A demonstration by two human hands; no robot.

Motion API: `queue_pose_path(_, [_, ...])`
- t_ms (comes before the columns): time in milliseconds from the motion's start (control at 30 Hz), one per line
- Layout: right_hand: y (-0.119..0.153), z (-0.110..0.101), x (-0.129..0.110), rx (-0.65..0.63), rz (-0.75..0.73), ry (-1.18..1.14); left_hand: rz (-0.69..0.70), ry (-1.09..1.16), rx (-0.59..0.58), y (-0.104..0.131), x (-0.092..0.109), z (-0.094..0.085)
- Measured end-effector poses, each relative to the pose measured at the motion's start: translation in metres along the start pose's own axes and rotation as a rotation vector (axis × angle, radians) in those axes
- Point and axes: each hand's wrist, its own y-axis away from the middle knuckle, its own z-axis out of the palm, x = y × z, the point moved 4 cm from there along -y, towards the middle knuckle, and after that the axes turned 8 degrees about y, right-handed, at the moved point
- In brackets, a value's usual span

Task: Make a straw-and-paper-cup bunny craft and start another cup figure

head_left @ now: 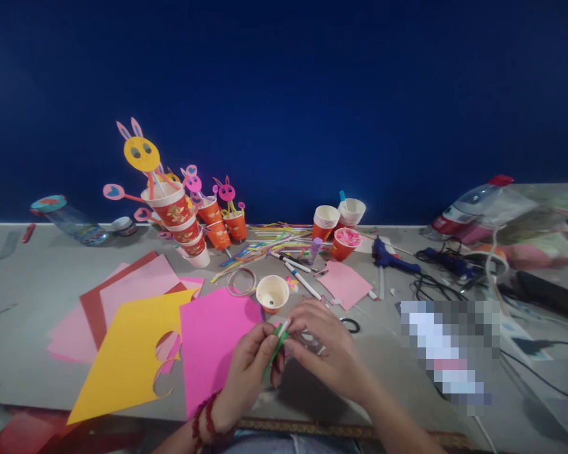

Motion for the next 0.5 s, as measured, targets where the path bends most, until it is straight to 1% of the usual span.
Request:
queue_pose_path(167, [-0.001, -0.001, 0.0, 0.007, -0.01, 0.021, -0.029, 0.019, 0.003, -0.001, -0.005, 0.0])
queue_pose_path(300, [0.0, 0.0, 0.006, 0.004, 0.07, -0.034, -0.059, 0.08, -0.019, 0.001, -0.014, -0.002])
queue_pose_path(367, [0.001, 0.001, 0.008, -0.03, 0.09, -0.055, -0.088, 0.121, -0.028, 0.001, -0.019, -0.003])
queue_pose_path(500, [-0.001, 0.001, 0.005, -0.072, 0.043, -0.081, -0.159, 0.209, -0.043, 0.001, -0.026, -0.006])
